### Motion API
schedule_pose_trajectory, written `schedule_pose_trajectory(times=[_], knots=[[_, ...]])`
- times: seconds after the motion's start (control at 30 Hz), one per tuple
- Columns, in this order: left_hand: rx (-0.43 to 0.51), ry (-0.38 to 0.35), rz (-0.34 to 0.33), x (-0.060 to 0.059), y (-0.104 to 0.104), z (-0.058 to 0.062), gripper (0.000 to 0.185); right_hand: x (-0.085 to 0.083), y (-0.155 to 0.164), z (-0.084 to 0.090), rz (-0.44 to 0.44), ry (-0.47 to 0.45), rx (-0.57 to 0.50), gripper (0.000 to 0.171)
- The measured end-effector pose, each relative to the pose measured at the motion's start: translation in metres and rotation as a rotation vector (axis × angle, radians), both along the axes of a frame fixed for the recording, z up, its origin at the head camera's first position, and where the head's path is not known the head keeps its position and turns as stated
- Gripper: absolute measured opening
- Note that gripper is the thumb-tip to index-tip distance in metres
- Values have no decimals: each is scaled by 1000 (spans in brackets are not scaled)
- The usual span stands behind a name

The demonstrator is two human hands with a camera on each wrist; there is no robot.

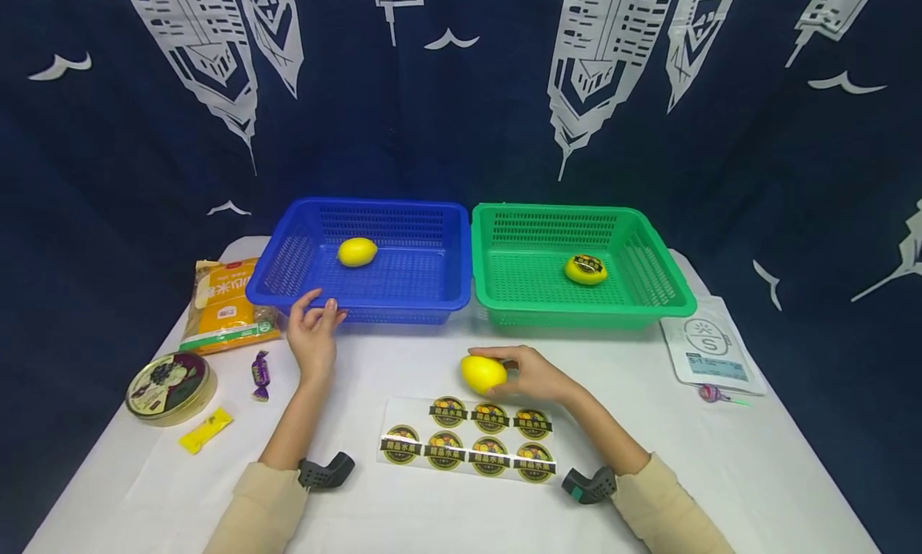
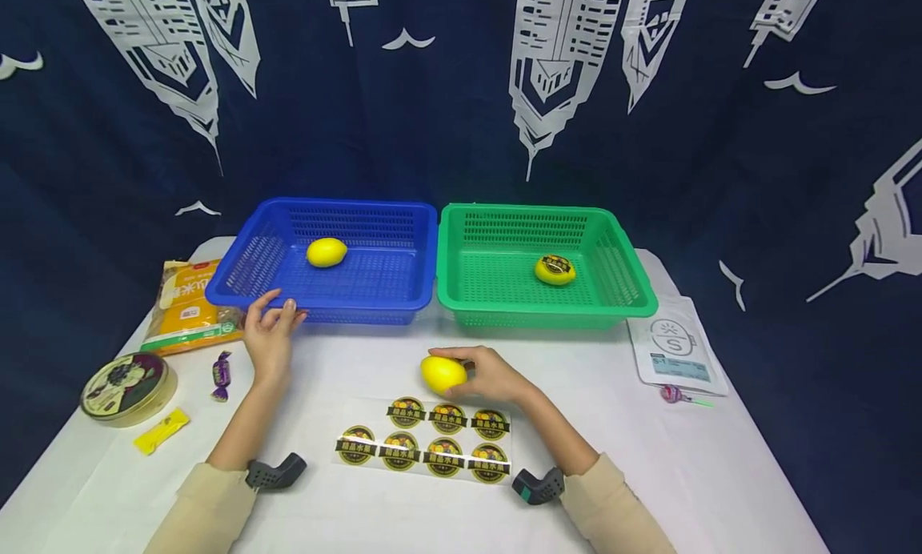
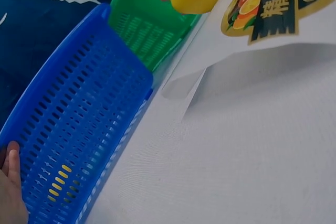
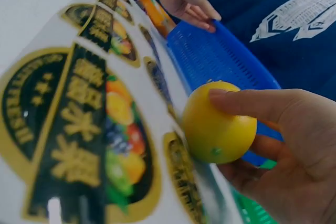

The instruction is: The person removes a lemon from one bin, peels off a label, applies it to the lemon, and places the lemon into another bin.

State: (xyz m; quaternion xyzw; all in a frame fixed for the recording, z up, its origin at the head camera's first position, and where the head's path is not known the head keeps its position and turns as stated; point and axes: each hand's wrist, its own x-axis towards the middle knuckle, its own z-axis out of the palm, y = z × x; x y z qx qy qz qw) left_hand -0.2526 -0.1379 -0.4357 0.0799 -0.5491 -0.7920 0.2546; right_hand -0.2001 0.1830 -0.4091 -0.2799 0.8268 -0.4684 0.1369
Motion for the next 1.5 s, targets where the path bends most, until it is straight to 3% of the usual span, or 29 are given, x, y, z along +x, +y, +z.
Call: schedule_pose_trajectory(times=[0.2,0.37,0.47,0.6,0.7,0.8,0.97,1.07,1.17,1.3,1.4,1.5], knots=[[-26,-33,-30,7,3,11,35,0,5,-9,-17,-24,-40,59],[-49,-31,-15,2,0,6,35,0,7,-16,-5,-60,-85,57],[-76,-10,-36,6,-1,8,35,-2,8,-21,18,-85,-125,57],[-178,60,-96,18,-3,7,33,-4,8,-27,44,-77,-155,59],[-301,102,-137,25,-2,-6,29,-3,7,-29,39,-69,-160,60],[-496,96,-248,33,2,-20,22,-2,6,-28,18,-69,-167,60],[-883,67,-598,45,15,-37,27,-4,6,-27,-17,-66,-234,59],[-1044,74,-721,49,21,-43,37,-5,5,-27,-30,-76,-265,59],[-1130,90,-756,52,23,-46,37,-5,5,-27,-29,-79,-272,59],[-1154,118,-765,53,24,-47,29,-6,5,-28,-29,-58,-261,59],[-1131,111,-769,53,24,-46,25,-6,6,-28,-32,-35,-256,58],[-1055,59,-788,53,24,-44,24,-5,6,-26,-39,12,-257,56]])
